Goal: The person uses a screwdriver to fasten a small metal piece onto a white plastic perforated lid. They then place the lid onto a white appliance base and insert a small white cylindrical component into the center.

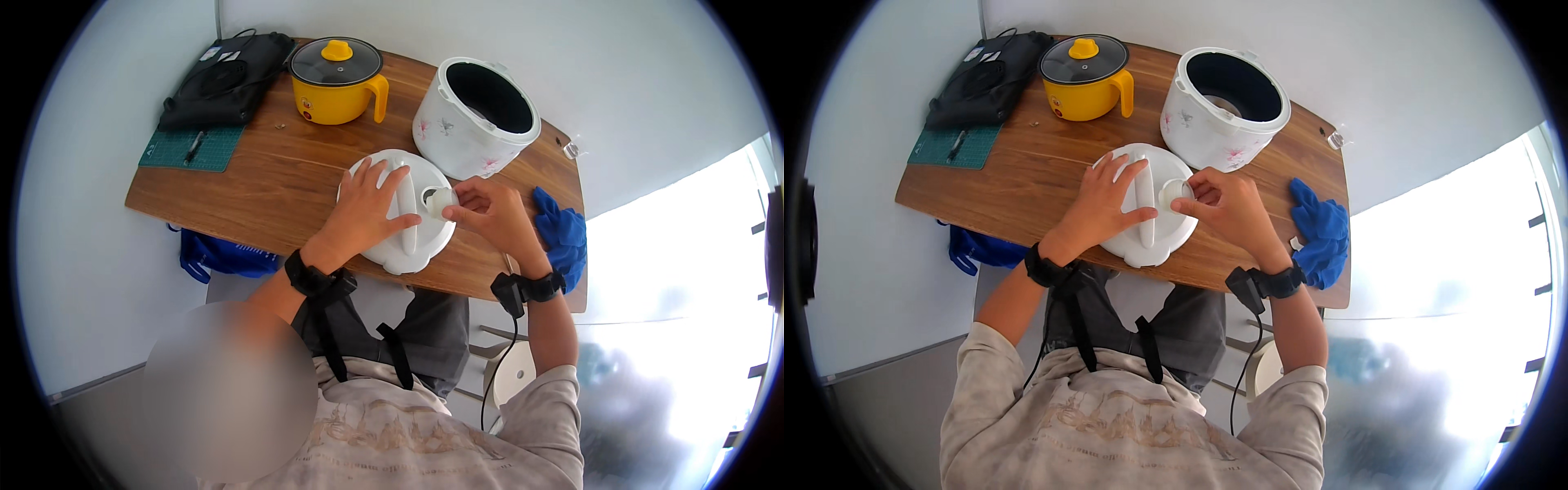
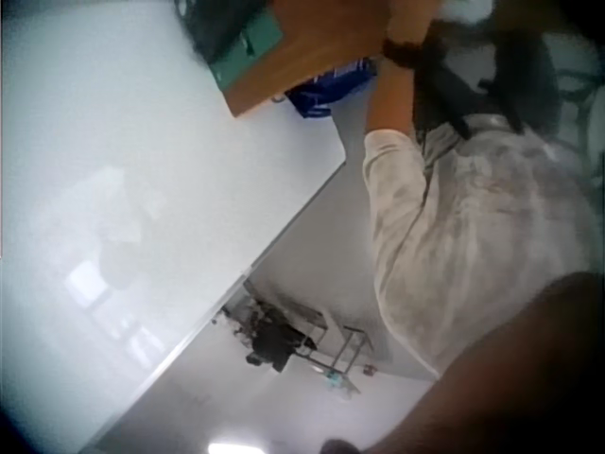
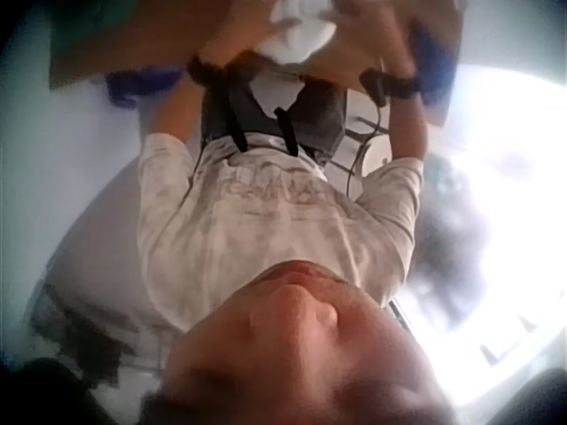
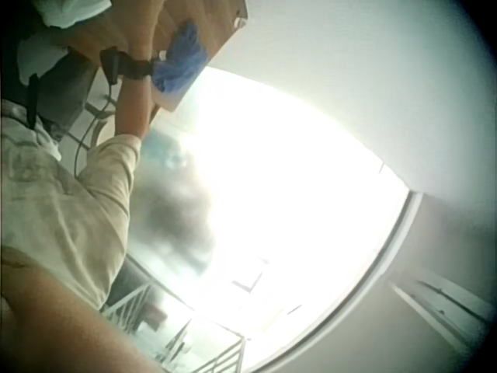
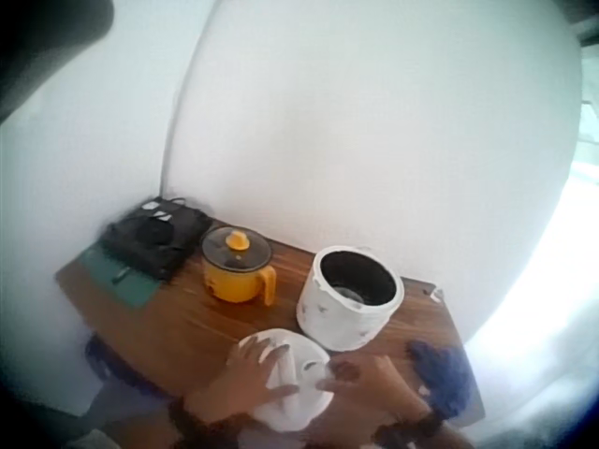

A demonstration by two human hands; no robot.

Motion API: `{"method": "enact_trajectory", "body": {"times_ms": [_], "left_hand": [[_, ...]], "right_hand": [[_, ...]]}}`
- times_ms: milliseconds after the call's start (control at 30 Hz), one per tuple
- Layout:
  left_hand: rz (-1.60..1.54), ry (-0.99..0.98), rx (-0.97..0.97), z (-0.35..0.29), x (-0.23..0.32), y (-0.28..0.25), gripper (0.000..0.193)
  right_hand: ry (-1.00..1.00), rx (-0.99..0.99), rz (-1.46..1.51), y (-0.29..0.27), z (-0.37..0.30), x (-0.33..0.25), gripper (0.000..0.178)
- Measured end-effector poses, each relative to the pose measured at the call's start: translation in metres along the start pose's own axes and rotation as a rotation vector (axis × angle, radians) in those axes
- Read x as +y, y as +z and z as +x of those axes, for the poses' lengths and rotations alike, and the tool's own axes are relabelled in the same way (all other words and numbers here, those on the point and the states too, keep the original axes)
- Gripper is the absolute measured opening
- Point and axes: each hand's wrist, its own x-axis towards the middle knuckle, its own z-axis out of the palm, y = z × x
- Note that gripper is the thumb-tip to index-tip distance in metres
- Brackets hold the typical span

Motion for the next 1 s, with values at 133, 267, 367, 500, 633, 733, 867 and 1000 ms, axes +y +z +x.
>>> {"method": "enact_trajectory", "body": {"times_ms": [133,267,367,500,633,733,867,1000], "left_hand": [[-0.241,0.100,0.009,0.010,0.027,-0.032,0.072],[-0.612,0.029,-0.142,0.015,0.041,-0.041,0.061],[-0.629,0.013,-0.153,0.013,0.046,-0.045,0.057],[-0.748,-0.047,-0.218,0.011,0.045,-0.047,0.053],[-0.845,-0.078,-0.232,0.010,0.046,-0.046,0.054],[-0.865,-0.087,-0.196,0.011,0.052,-0.051,0.052],[-0.850,-0.070,-0.218,0.012,0.049,-0.050,0.049],[-0.870,-0.060,-0.219,0.013,0.050,-0.050,0.049]], "right_hand": [[0.035,0.021,0.023,0.004,-0.004,0.004,0.041],[0.086,-0.068,0.214,0.010,-0.004,0.002,0.036],[0.074,-0.133,0.291,0.009,-0.006,0.003,0.030],[0.100,-0.105,0.456,0.015,-0.009,0.007,0.035],[0.116,-0.133,0.566,0.014,-0.011,0.009,0.031],[0.123,-0.131,0.609,0.012,-0.013,0.008,0.030],[0.134,-0.141,0.634,0.011,-0.015,0.005,0.029],[0.144,-0.167,0.669,0.011,-0.018,0.006,0.029]]}}
